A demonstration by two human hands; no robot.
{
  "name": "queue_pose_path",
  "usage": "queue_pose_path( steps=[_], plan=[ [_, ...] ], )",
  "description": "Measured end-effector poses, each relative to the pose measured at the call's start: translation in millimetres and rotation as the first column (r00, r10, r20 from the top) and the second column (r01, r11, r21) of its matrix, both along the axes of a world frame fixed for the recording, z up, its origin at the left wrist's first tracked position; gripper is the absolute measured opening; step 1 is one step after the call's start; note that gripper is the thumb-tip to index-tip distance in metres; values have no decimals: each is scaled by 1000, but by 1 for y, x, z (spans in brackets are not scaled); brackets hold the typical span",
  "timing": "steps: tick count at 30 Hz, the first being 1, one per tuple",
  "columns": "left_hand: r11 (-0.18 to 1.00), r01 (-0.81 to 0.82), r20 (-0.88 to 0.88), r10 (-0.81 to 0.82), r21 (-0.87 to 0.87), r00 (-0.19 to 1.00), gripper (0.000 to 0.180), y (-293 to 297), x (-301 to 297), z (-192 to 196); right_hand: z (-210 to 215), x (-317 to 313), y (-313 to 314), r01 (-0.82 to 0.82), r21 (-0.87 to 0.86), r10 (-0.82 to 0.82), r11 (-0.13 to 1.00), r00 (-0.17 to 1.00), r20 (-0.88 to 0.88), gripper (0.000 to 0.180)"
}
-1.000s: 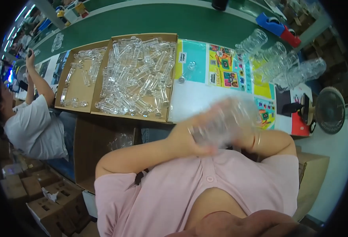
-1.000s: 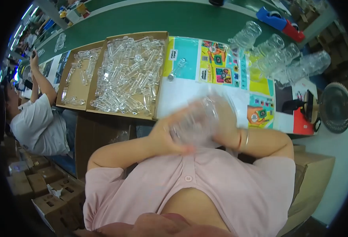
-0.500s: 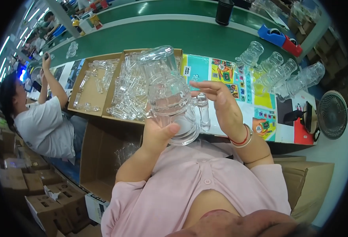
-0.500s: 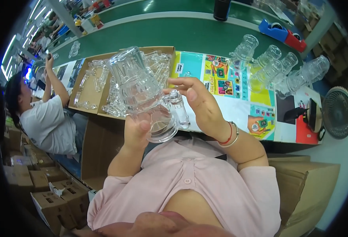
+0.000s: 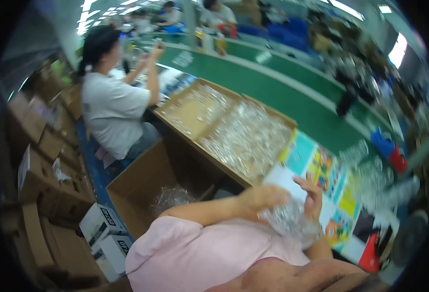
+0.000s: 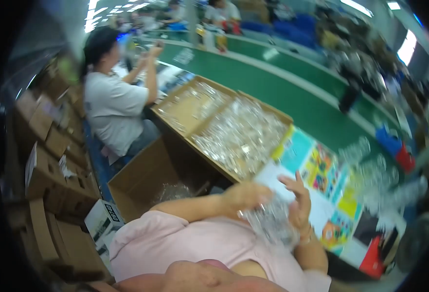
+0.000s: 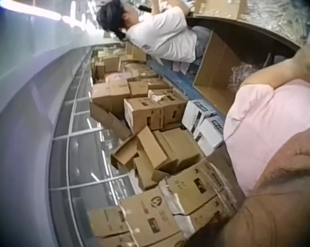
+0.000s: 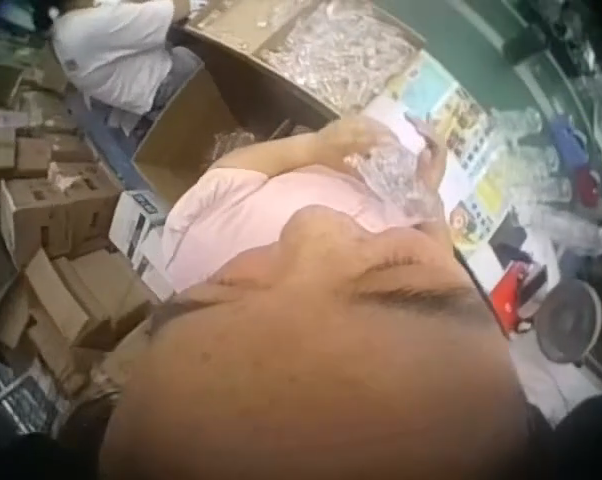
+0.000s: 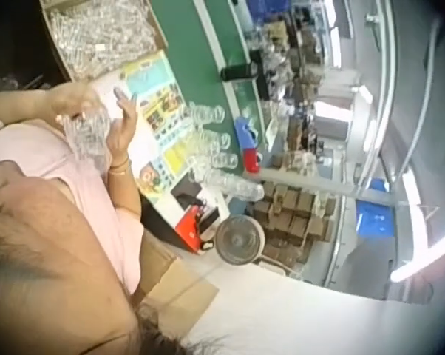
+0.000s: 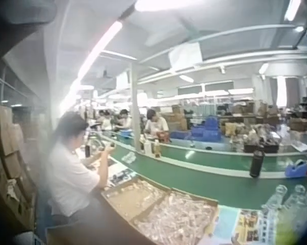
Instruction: Applying a liquid adhesive or sealant from a squeeze bottle onto small clear plastic components as part of an assembly line process.
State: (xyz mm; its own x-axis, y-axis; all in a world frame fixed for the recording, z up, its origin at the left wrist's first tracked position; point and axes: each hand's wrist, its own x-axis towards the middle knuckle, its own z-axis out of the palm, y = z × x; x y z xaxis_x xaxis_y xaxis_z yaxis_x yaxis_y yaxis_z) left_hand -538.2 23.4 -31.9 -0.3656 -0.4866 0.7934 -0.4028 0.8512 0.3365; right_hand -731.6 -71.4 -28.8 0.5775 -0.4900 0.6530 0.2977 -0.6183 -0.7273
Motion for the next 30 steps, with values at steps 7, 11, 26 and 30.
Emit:
queue_pose_path(
  steps=[7,11,26,30],
  plan=[
    [943,138,-159,-93,303,983,81,26,-22,-1,22,-5,45,-389,395,347,832,921,175,54],
    [776,236,-215,-133,585,968,86,22,-16,-1,23,-5,37,-454,496,534,740,845,-24,39],
    [716,348,-280,-217,606,935,106,5,28,5,1,37,32,29,364,41,931,982,-184,67],
    [751,341,-226,-256,566,940,108,-9,36,13,8,54,26,-127,884,175,451,983,53,76]
  ],
)
